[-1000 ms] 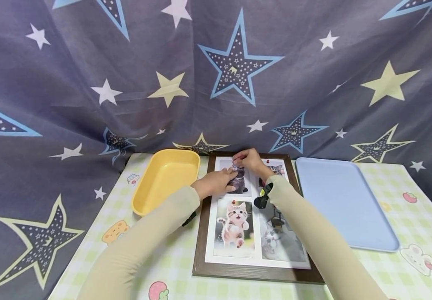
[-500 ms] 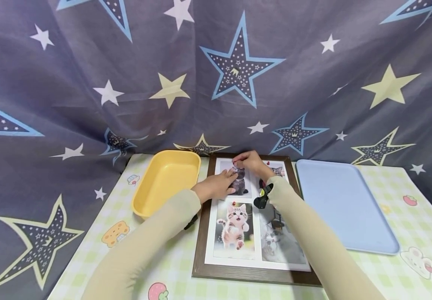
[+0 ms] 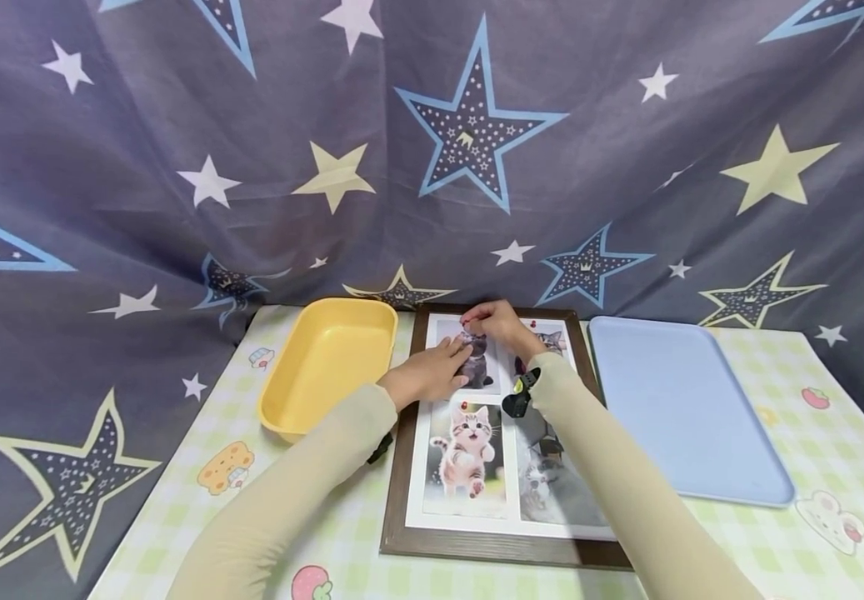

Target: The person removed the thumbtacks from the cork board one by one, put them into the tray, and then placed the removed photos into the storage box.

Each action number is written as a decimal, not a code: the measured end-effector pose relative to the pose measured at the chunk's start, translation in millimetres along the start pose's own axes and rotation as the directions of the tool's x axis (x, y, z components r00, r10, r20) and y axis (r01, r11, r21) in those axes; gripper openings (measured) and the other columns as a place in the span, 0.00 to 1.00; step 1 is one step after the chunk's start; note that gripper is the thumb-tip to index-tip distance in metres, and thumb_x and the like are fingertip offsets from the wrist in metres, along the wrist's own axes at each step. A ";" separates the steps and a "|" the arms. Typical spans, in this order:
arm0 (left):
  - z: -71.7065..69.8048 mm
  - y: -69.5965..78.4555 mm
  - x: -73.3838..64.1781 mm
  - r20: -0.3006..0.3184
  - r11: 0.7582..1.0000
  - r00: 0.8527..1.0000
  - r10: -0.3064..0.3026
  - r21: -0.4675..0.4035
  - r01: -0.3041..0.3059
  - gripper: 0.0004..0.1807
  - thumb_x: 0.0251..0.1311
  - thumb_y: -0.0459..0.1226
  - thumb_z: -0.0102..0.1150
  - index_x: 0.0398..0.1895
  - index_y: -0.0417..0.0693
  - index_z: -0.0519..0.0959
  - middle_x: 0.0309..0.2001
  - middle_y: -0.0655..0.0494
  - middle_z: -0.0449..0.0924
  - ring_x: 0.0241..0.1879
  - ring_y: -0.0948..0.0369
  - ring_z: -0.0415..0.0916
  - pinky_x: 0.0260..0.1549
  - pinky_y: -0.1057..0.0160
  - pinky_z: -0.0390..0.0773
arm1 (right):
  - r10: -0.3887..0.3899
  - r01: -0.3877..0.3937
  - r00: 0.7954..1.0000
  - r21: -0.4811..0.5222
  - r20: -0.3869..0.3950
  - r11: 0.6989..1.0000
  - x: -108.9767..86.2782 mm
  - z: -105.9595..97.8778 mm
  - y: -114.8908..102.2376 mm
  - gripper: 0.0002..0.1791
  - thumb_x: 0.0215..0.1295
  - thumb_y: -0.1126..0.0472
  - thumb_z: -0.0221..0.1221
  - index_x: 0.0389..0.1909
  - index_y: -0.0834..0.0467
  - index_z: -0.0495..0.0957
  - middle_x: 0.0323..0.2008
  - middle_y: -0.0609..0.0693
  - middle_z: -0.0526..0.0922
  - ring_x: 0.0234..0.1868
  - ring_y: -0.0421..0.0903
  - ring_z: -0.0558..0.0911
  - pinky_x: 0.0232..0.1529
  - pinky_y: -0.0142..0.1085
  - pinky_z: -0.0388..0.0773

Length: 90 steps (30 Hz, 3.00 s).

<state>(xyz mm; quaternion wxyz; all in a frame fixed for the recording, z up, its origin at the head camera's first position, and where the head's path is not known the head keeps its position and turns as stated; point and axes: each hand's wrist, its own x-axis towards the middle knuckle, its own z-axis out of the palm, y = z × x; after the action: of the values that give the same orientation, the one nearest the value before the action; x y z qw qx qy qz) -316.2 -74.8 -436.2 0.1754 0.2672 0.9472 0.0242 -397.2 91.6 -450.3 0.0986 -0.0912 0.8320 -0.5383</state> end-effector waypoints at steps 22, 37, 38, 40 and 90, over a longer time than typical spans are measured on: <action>1.5 -1.0 -1.6 -0.047 0.996 0.997 0.062 -0.055 -0.065 0.35 0.81 0.48 0.38 0.83 0.42 0.46 0.84 0.46 0.36 0.83 0.48 0.37 0.80 0.51 0.49 | 0.009 -0.009 1.000 0.028 0.019 1.000 2.0 0.0 -2.9 0.14 0.66 0.74 0.62 0.50 0.75 0.82 0.45 0.66 0.86 0.33 0.39 0.79 0.38 0.26 0.78; -0.8 2.8 -0.8 0.044 0.997 0.997 0.068 0.016 -0.069 0.35 0.82 0.51 0.32 0.84 0.51 0.40 0.84 0.48 0.30 0.83 0.49 0.31 0.81 0.50 0.44 | 0.026 -0.026 0.999 0.014 0.030 1.000 0.0 -1.7 -4.5 0.14 0.66 0.74 0.61 0.51 0.75 0.81 0.42 0.64 0.86 0.32 0.37 0.77 0.39 0.28 0.77; -1.2 3.1 -1.0 0.047 0.998 0.997 0.066 0.015 -0.067 0.35 0.82 0.51 0.32 0.84 0.51 0.39 0.84 0.48 0.30 0.83 0.49 0.31 0.81 0.50 0.44 | 0.025 -0.026 0.999 0.012 0.029 1.000 -0.1 -1.7 -4.7 0.14 0.66 0.74 0.61 0.51 0.75 0.81 0.43 0.64 0.85 0.32 0.37 0.77 0.39 0.28 0.77; -2.3 3.6 -1.6 0.050 0.998 0.997 0.065 0.021 -0.066 0.35 0.82 0.51 0.32 0.84 0.51 0.39 0.84 0.48 0.31 0.83 0.49 0.32 0.81 0.50 0.44 | 0.024 -0.024 0.999 0.013 0.028 1.000 0.1 -1.4 -4.6 0.14 0.66 0.74 0.61 0.51 0.75 0.81 0.42 0.64 0.85 0.32 0.37 0.77 0.39 0.28 0.77; -3.9 6.1 -2.8 0.043 0.999 0.998 0.048 0.019 -0.048 0.35 0.82 0.51 0.33 0.84 0.53 0.41 0.84 0.48 0.32 0.83 0.49 0.32 0.81 0.50 0.45 | 0.048 -0.049 0.999 -0.076 -0.009 0.996 1.8 1.6 -6.5 0.11 0.67 0.70 0.61 0.47 0.71 0.82 0.36 0.55 0.83 0.30 0.40 0.76 0.34 0.28 0.75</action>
<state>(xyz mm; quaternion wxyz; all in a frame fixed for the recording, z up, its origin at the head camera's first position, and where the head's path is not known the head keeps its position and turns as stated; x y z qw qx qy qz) -312.3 -70.8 -430.8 0.1920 0.2922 0.9368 0.0130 -398.2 87.1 -445.2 0.1051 -0.0727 0.8543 -0.5038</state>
